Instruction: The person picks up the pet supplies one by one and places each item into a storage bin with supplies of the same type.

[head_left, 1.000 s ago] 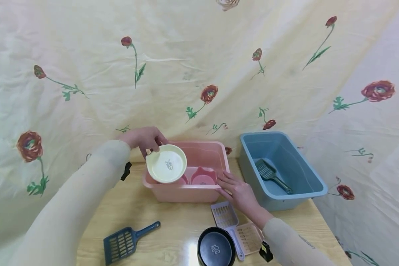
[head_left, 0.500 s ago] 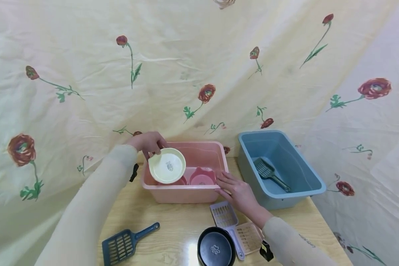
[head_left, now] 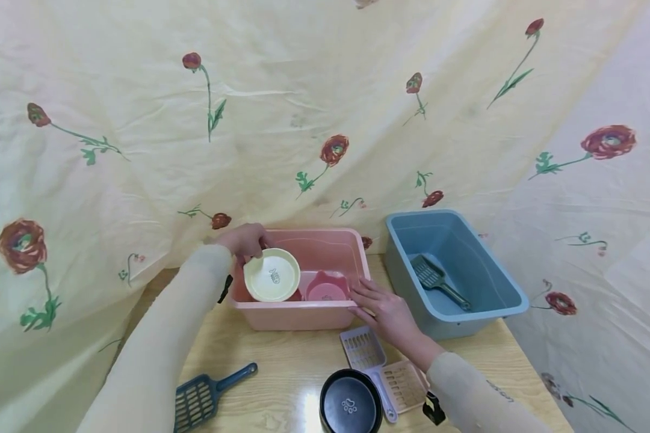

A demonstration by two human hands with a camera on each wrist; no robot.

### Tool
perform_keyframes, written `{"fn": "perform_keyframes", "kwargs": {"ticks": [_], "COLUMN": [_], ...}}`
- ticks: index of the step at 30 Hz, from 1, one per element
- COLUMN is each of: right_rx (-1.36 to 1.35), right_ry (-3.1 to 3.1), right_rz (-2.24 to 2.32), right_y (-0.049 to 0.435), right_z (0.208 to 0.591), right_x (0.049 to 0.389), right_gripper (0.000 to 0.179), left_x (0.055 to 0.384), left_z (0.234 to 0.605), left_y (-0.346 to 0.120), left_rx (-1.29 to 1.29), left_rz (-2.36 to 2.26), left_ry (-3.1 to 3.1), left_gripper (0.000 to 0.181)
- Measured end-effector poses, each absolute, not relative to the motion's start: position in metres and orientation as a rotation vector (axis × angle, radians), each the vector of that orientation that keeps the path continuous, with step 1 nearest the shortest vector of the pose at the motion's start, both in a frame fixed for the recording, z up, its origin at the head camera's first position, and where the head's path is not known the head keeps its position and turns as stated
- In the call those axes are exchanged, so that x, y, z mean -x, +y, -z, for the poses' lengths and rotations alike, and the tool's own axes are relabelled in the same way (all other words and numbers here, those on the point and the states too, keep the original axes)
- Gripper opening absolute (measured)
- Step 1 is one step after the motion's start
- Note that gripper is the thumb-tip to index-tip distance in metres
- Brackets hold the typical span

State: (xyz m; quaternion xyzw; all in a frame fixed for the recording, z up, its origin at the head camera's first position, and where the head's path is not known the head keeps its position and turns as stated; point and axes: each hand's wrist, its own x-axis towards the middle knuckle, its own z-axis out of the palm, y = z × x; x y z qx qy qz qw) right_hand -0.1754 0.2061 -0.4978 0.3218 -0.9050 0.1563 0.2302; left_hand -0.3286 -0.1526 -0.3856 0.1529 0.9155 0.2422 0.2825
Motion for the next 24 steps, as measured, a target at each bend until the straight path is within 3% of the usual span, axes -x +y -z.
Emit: {"fn": "perform_keyframes", "kwargs": {"ticks": [12,24], "right_rx": [-0.886,-0.900], "right_ry": [-2.526,-2.461], "right_rz": [-0.441,-0.452], "right_y": [0.204,0.205], "right_z": [0.497,0.498], "right_x": [0.173,0.175], "right_gripper": [0.050,0.049], "left_x": [0.330,0.336], "left_z": [0.411,0.427], "left_y": [-0.148,-0.135], "left_rx": [-0.317,-0.395], "left_rz": [-0.697,-0.508], "left_ry": [2.425,2.540], "left_gripper": [0.036,0.036]}}
